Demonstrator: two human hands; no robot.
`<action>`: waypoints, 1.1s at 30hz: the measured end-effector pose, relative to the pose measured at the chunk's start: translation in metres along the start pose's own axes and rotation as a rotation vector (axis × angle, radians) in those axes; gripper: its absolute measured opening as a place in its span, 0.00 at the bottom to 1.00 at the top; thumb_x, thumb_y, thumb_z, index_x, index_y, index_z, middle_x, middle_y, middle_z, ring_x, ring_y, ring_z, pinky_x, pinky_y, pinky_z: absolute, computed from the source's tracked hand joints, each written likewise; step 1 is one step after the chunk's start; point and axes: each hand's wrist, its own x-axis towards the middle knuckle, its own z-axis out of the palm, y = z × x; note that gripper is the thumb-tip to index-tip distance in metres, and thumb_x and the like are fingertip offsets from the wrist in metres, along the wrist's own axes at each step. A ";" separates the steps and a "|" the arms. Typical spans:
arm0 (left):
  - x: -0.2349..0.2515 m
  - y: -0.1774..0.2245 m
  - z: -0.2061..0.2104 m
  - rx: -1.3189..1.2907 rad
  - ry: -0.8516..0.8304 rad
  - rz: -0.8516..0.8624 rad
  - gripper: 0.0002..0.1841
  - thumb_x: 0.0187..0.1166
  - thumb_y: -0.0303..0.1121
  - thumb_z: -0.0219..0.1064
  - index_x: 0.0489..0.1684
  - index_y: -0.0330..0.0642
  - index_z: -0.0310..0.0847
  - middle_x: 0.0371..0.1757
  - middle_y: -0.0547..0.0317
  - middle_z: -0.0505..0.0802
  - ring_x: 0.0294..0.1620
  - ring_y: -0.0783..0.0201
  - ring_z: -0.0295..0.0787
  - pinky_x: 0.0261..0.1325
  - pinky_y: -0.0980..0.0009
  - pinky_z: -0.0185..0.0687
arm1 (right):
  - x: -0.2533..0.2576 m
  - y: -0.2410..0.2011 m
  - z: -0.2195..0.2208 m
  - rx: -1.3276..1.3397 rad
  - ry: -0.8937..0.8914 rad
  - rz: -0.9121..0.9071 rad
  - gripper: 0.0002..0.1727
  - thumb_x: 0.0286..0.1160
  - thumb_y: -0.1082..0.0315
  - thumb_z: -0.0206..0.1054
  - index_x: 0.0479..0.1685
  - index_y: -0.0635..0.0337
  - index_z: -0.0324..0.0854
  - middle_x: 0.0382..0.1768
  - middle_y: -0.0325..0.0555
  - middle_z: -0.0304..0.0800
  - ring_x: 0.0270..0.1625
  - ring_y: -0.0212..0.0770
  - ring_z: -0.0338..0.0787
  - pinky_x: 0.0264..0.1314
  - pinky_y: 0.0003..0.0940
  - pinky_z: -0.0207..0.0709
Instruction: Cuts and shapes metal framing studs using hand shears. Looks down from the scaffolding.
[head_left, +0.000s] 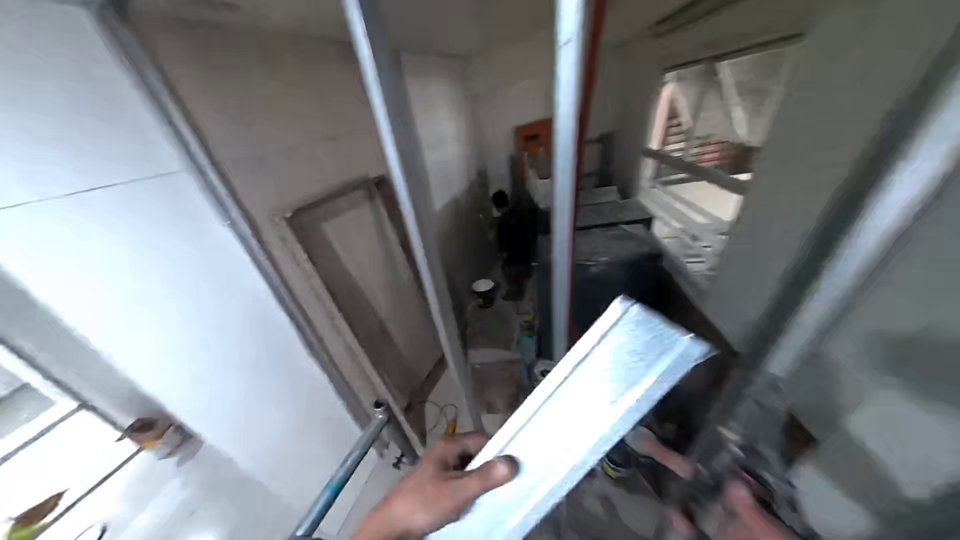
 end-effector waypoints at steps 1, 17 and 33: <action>-0.021 0.009 -0.003 0.027 -0.043 -0.025 0.16 0.83 0.51 0.68 0.51 0.50 0.91 0.34 0.66 0.93 0.28 0.75 0.85 0.34 0.73 0.85 | -0.002 -0.014 0.025 0.167 0.015 -0.039 0.28 0.88 0.43 0.55 0.73 0.52 0.81 0.58 0.44 0.92 0.45 0.36 0.92 0.52 0.35 0.87; -0.152 0.002 0.123 0.667 -0.105 -0.251 0.51 0.60 0.60 0.79 0.90 0.51 0.65 0.76 0.51 0.85 0.78 0.52 0.79 0.81 0.44 0.71 | -0.198 0.017 0.161 -0.216 0.294 0.061 0.13 0.87 0.71 0.58 0.45 0.69 0.87 0.41 0.52 0.97 0.45 0.48 0.98 0.56 0.46 0.93; -0.096 0.023 0.127 0.312 -0.413 -0.341 0.21 0.73 0.57 0.74 0.53 0.54 0.89 0.39 0.68 0.94 0.40 0.73 0.91 0.50 0.64 0.88 | -0.233 0.026 0.077 -0.956 0.129 0.074 0.14 0.83 0.62 0.68 0.50 0.65 0.91 0.53 0.51 0.95 0.57 0.36 0.93 0.65 0.37 0.88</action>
